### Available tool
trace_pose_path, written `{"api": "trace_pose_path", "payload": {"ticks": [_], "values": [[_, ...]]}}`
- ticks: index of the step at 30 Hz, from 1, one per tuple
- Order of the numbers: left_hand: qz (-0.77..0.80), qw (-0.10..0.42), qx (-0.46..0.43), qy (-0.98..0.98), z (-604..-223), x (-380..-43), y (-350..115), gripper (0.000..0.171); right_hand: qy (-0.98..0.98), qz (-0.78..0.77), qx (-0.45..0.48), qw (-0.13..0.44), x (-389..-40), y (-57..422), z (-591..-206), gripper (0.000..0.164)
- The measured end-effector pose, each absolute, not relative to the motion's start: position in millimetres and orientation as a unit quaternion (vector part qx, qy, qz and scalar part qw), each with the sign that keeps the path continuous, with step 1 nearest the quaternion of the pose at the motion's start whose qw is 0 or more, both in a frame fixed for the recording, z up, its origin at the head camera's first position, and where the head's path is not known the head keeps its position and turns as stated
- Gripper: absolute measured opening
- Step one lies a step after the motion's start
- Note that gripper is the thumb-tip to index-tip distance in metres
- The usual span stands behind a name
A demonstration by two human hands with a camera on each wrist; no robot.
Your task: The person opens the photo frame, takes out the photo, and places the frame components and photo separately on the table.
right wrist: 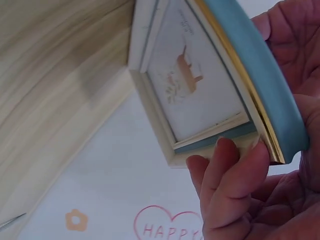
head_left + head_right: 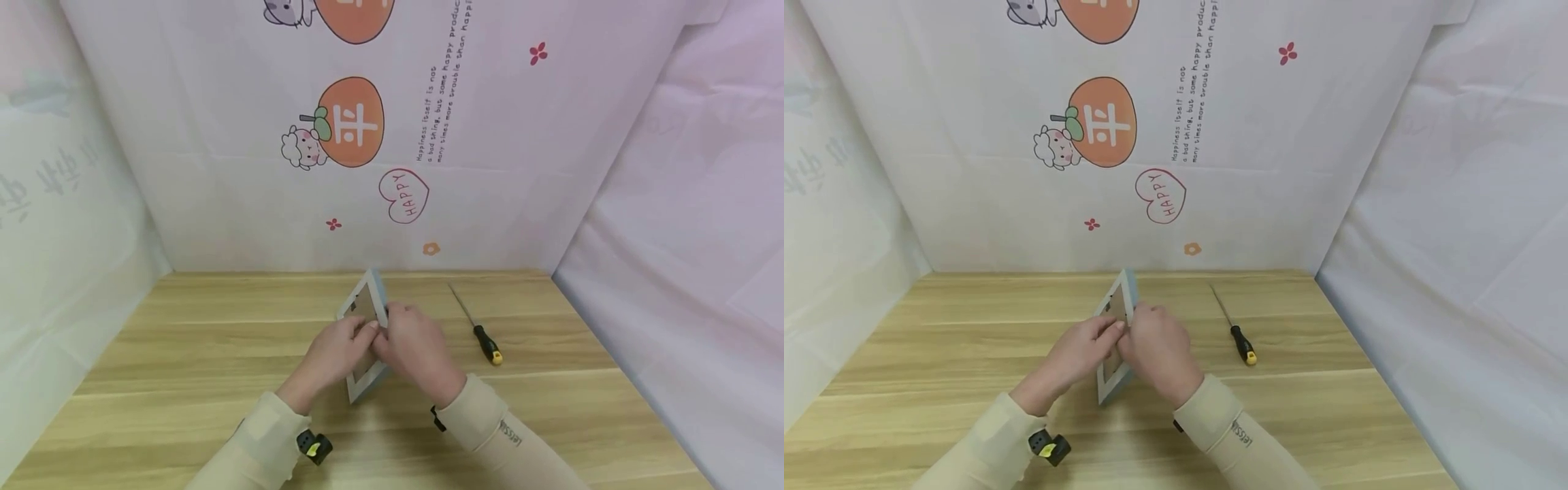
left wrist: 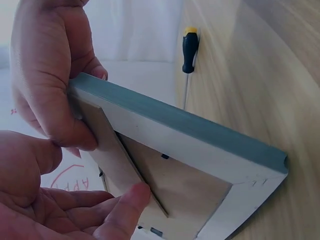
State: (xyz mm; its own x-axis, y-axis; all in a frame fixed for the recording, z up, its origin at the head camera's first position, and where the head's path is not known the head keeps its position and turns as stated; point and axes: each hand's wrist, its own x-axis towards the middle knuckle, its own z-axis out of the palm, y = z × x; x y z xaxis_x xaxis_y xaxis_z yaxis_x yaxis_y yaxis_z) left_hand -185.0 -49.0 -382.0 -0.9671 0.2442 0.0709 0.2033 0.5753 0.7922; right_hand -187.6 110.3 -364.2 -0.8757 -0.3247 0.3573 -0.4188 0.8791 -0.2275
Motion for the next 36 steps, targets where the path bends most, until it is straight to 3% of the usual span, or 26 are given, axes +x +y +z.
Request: {"api": "trace_pose_path", "payload": {"ticks": [13,27,36], "values": [[0.539,0.052,0.070,0.837,-382,-183,-58,0.040,-0.902,0.080,0.241,0.349,-175,86,-370,0.020],[0.676,0.071,0.001,0.734,-393,-183,-69,0.056,-0.905,0.020,0.238,0.351,-163,64,-382,0.012],[0.694,0.069,-0.023,0.716,-400,-183,-73,0.051,-0.887,0.009,0.261,0.381,-158,54,-395,0.017]]}}
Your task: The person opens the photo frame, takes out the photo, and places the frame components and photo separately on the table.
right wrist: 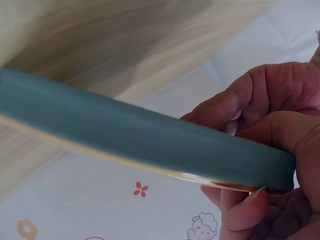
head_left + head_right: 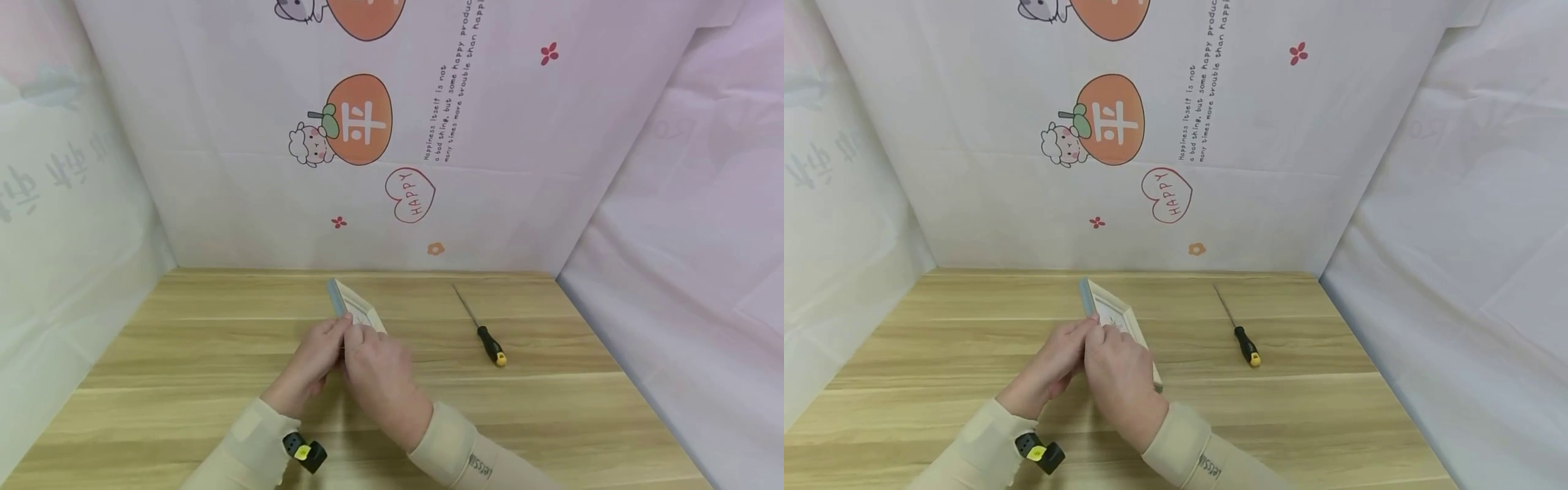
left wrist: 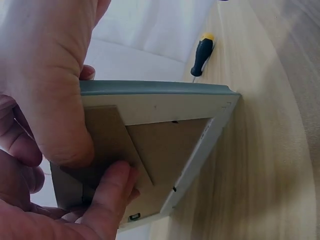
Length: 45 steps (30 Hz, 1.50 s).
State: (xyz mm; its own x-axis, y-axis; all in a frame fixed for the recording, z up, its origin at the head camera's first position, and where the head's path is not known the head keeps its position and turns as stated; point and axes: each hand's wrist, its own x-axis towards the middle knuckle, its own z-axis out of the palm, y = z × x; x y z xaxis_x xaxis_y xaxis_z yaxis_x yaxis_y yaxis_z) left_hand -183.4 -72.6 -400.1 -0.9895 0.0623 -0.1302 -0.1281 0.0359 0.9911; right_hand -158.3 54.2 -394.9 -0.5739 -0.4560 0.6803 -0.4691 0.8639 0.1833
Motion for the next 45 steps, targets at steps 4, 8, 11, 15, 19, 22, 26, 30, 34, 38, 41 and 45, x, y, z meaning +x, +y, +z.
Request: {"api": "trace_pose_path", "payload": {"ticks": [4,8,11,15,19,22,26,30,34,38,41,45], "values": [[0.696,0.075,-0.042,0.712,-405,-184,-74,0.048,-0.892,0.003,0.259,0.370,-156,52,-401,0.014],[0.705,0.091,-0.054,0.701,-410,-185,-76,0.042,-0.901,0.002,0.256,0.351,-152,49,-406,0.012],[0.713,0.101,-0.053,0.692,-413,-185,-77,0.040,-0.903,0.001,0.254,0.346,-151,48,-410,0.011],[0.718,0.107,-0.052,0.686,-418,-185,-77,0.039,-0.905,-0.002,0.253,0.342,-149,47,-414,0.012],[0.718,0.105,-0.053,0.686,-424,-185,-76,0.039,-0.906,-0.005,0.255,0.336,-147,47,-416,0.015],[0.723,0.103,-0.049,0.681,-428,-185,-76,0.038,-0.908,0.002,0.255,0.331,-145,48,-417,0.021],[0.734,0.104,-0.043,0.670,-433,-185,-75,0.038,-0.925,0.028,0.263,0.273,-142,53,-416,0.037],[0.746,0.108,-0.050,0.655,-437,-184,-75,0.035,-0.946,0.071,0.266,0.169,-142,62,-407,0.053],[0.755,0.114,-0.054,0.643,-438,-184,-75,0.033,-0.956,0.135,0.246,0.088,-151,77,-396,0.058],[0.762,0.117,-0.044,0.635,-438,-185,-76,0.037,-0.954,0.220,0.201,0.043,-170,99,-390,0.060],[0.766,0.120,-0.037,0.631,-439,-184,-76,0.041,-0.955,0.255,0.152,0.014,-188,119,-393,0.064],[0.766,0.125,-0.034,0.630,-441,-185,-76,0.043,-0.957,0.270,0.101,-0.030,-207,142,-403,0.066]]}}
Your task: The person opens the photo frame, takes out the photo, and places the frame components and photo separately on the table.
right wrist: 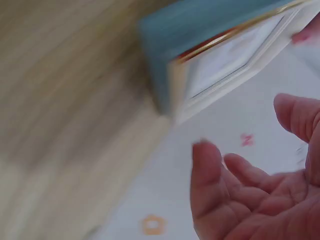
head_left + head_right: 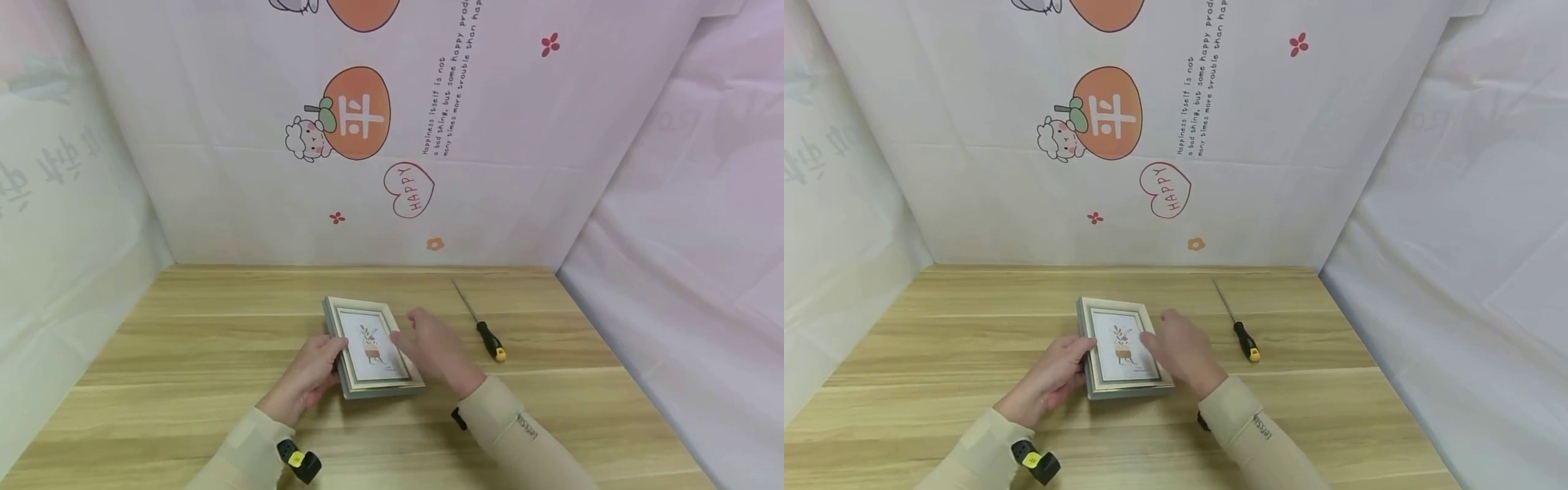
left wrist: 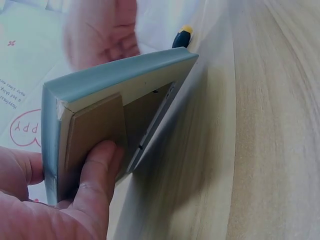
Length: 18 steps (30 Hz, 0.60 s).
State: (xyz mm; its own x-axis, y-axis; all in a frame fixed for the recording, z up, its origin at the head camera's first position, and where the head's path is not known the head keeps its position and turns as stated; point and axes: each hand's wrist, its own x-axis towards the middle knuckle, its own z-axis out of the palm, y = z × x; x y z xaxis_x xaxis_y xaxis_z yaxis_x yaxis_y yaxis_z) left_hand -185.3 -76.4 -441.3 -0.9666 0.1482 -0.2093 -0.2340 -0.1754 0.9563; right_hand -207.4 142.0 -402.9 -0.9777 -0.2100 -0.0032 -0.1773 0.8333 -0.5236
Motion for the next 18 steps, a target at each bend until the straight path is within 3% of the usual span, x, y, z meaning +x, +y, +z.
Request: {"api": "trace_pose_path", "payload": {"ticks": [7,18], "values": [[0.762,0.142,-0.031,0.631,-445,-191,-76,0.046,0.956,-0.259,-0.100,0.096,-223,160,-421,0.058],[0.736,0.160,-0.029,0.657,-452,-202,-75,0.046,0.956,-0.262,-0.073,0.110,-228,159,-433,0.054]]}}
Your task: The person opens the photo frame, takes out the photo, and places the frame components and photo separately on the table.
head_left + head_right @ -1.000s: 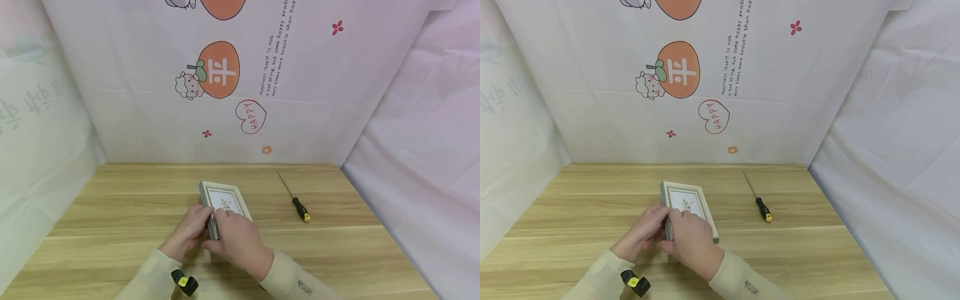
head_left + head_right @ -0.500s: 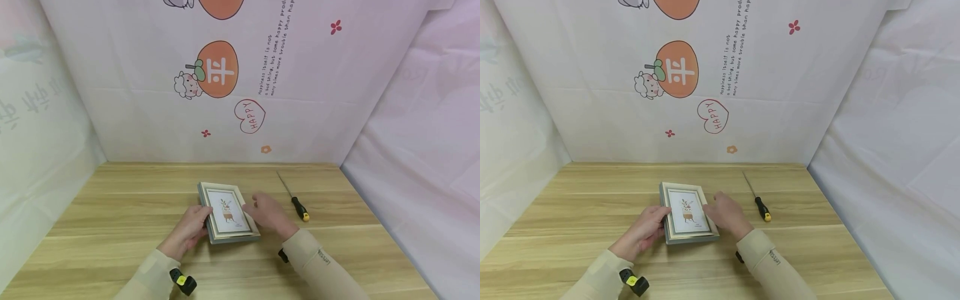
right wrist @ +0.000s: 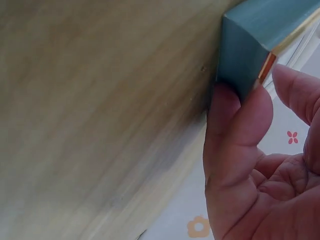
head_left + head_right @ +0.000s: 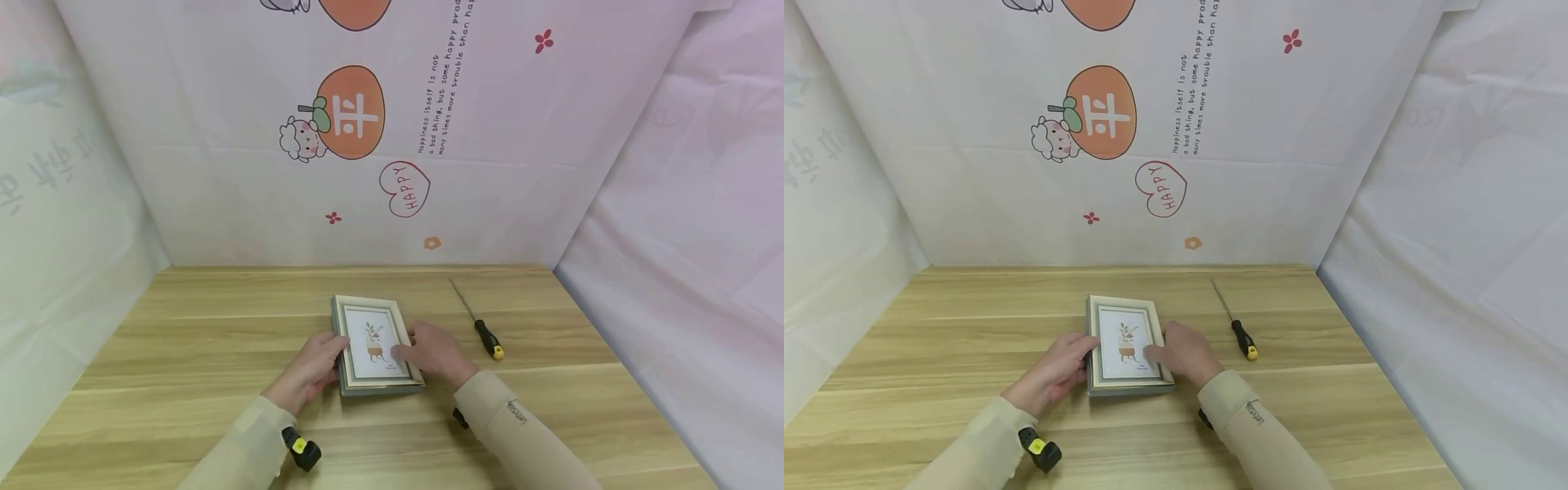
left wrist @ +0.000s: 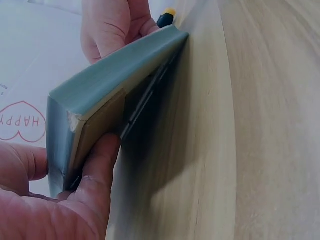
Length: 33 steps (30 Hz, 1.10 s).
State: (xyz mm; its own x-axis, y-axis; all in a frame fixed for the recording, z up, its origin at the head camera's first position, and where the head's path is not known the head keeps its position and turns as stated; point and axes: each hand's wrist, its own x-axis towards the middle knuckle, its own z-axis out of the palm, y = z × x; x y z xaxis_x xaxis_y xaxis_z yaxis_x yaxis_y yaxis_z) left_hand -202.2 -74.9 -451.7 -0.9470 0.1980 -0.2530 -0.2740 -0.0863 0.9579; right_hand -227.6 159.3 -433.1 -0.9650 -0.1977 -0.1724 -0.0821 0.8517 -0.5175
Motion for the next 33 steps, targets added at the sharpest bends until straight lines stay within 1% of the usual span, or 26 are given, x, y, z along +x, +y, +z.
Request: {"api": "trace_pose_path", "payload": {"ticks": [6,11,13,18,21,25,30,33], "values": [[0.730,0.166,-0.031,0.662,-453,-207,-73,0.046,0.957,-0.263,-0.057,0.111,-229,158,-436,0.055],[0.721,0.172,-0.038,0.670,-457,-212,-73,0.046,0.963,-0.244,-0.041,0.107,-231,157,-438,0.059],[0.719,0.173,-0.039,0.672,-459,-213,-73,0.046,0.965,-0.235,-0.034,0.111,-232,156,-438,0.063],[0.711,0.167,-0.042,0.682,-461,-215,-73,0.044,0.972,-0.202,-0.032,0.112,-231,154,-437,0.081],[0.696,0.163,-0.046,0.698,-461,-216,-73,0.043,0.976,-0.187,-0.033,0.108,-231,153,-437,0.086],[0.654,0.147,-0.050,0.740,-459,-214,-73,0.043,0.977,-0.180,-0.030,0.107,-231,152,-437,0.086],[0.556,0.108,-0.049,0.823,-455,-212,-71,0.040,0.978,-0.178,-0.028,0.103,-232,151,-438,0.086],[0.486,0.083,-0.037,0.869,-452,-211,-69,0.042,0.979,-0.177,-0.029,0.099,-231,151,-438,0.086]]}}
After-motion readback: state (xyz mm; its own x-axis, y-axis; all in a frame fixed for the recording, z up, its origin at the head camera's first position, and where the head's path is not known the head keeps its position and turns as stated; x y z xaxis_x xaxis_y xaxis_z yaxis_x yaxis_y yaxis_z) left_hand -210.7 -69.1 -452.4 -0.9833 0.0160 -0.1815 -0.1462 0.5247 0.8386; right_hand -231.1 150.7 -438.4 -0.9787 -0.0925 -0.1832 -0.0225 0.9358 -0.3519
